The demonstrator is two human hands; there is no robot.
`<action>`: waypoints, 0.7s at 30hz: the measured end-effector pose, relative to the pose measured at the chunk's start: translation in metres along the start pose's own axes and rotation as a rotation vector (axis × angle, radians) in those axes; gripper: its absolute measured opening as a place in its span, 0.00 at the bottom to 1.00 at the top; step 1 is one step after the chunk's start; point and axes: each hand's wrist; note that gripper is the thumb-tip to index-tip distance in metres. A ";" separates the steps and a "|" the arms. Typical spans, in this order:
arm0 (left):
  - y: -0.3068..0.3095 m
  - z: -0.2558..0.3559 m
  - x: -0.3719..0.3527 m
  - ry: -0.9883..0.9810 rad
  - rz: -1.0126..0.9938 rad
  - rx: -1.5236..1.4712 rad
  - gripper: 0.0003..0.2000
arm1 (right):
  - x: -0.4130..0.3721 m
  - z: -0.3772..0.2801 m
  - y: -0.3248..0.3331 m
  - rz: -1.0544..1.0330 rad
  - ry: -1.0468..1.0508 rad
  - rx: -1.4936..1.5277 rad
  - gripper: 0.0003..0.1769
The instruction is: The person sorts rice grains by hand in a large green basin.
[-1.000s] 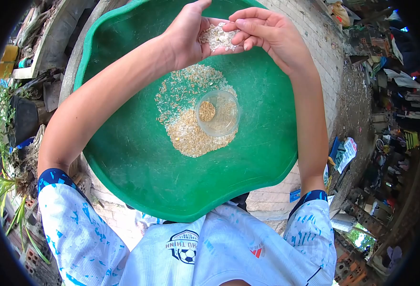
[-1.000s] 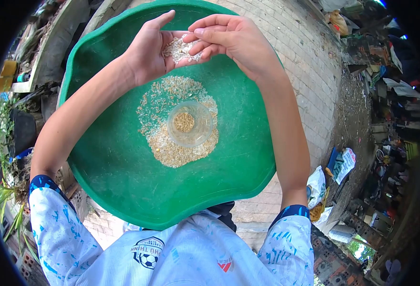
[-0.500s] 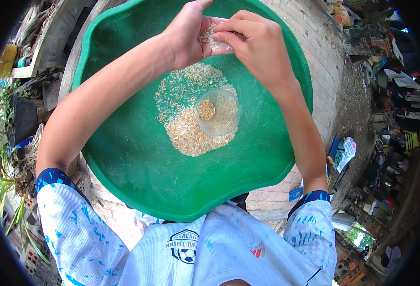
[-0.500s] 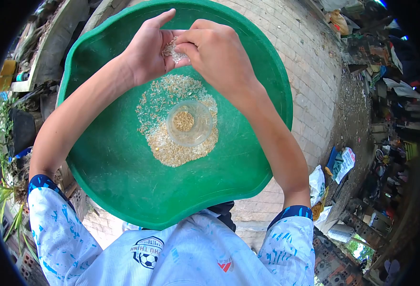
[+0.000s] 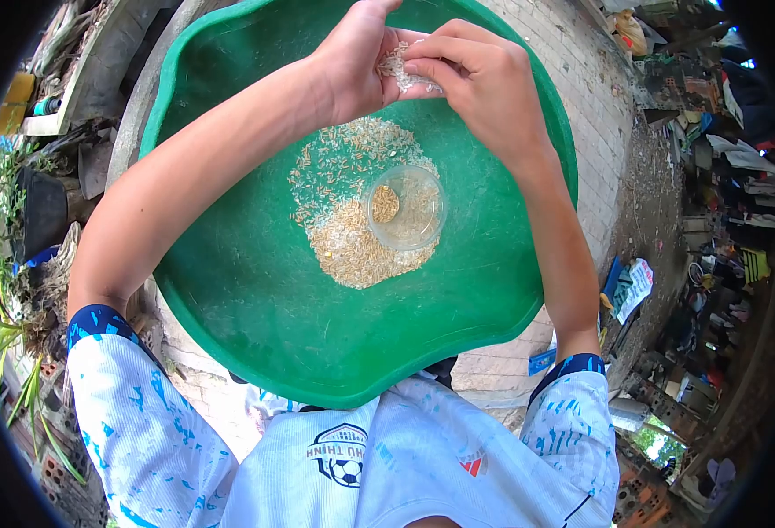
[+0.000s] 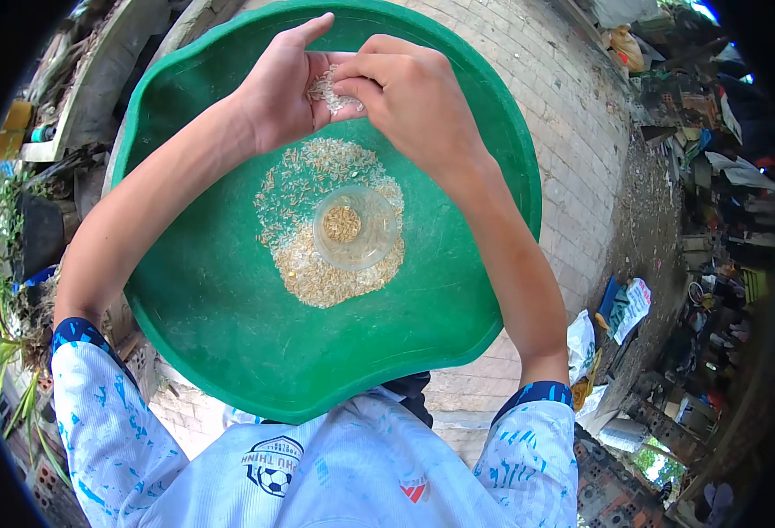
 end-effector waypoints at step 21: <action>-0.014 0.004 -0.007 0.030 -0.002 0.009 0.34 | -0.004 -0.017 0.027 -0.459 0.105 0.131 0.07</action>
Point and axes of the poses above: each hand's wrist, its own x-axis towards the middle knuckle, its own y-axis out of the back of the hand, z = x × y, and after that the axes turned 11 degrees about x, right-handed
